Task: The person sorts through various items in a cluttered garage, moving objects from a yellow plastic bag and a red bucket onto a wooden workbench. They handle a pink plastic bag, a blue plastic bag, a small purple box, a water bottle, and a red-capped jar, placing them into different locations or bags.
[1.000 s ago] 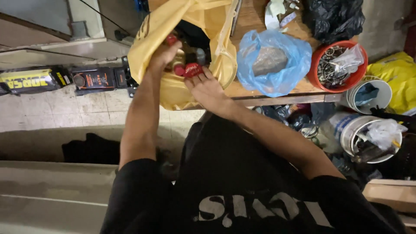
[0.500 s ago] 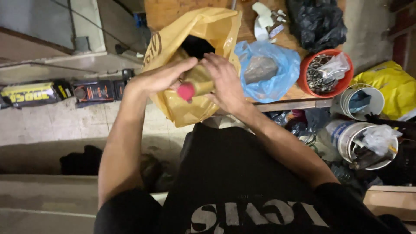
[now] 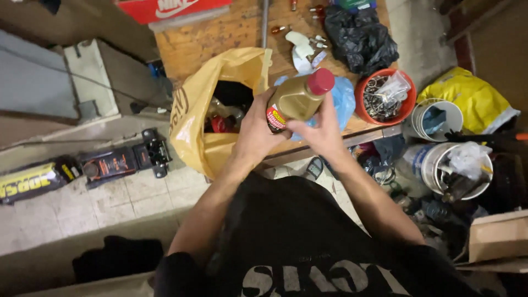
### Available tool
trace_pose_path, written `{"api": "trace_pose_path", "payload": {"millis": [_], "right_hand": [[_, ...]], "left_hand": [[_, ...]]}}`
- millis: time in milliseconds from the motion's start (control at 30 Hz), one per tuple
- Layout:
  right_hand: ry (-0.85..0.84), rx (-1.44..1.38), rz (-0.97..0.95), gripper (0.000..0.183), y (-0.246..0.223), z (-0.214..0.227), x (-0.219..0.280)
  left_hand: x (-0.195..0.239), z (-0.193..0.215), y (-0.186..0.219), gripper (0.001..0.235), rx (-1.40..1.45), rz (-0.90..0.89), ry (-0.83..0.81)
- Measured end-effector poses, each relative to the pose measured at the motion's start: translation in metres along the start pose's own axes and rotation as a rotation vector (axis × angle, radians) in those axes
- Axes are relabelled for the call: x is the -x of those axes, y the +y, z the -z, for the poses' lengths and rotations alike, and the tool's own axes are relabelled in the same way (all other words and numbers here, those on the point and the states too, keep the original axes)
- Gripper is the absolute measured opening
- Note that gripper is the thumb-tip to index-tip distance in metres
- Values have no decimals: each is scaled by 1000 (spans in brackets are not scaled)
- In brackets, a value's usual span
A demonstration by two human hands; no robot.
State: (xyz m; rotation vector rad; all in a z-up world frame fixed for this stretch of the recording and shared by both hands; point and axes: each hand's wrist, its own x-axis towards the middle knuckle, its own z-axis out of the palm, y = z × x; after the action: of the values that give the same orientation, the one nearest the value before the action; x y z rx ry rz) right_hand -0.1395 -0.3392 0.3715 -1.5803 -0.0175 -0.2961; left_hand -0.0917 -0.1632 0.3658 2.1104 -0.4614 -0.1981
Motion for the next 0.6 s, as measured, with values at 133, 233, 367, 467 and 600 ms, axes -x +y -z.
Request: {"api": "trace_pose_path", "payload": {"millis": [133,233,367,467,600], "right_hand": [[14,306,-119,71,-45,13,-16],[62,399,-140,67,-46,21,-32],[23,530,84,47,-40,30,-84],[91,655,267,44,0,32,-152],[74,605,400,53,105,21,-253]], "left_hand": [[-17,-15,-22,98,91,161,-180],[-40,-25,-19,100,86,-19,-167],[-65,-14,8,106,-74,-196,-49],[-61,22,22,62,-78,-220,3],[-18,45,20,46,-32,15,-10]]}}
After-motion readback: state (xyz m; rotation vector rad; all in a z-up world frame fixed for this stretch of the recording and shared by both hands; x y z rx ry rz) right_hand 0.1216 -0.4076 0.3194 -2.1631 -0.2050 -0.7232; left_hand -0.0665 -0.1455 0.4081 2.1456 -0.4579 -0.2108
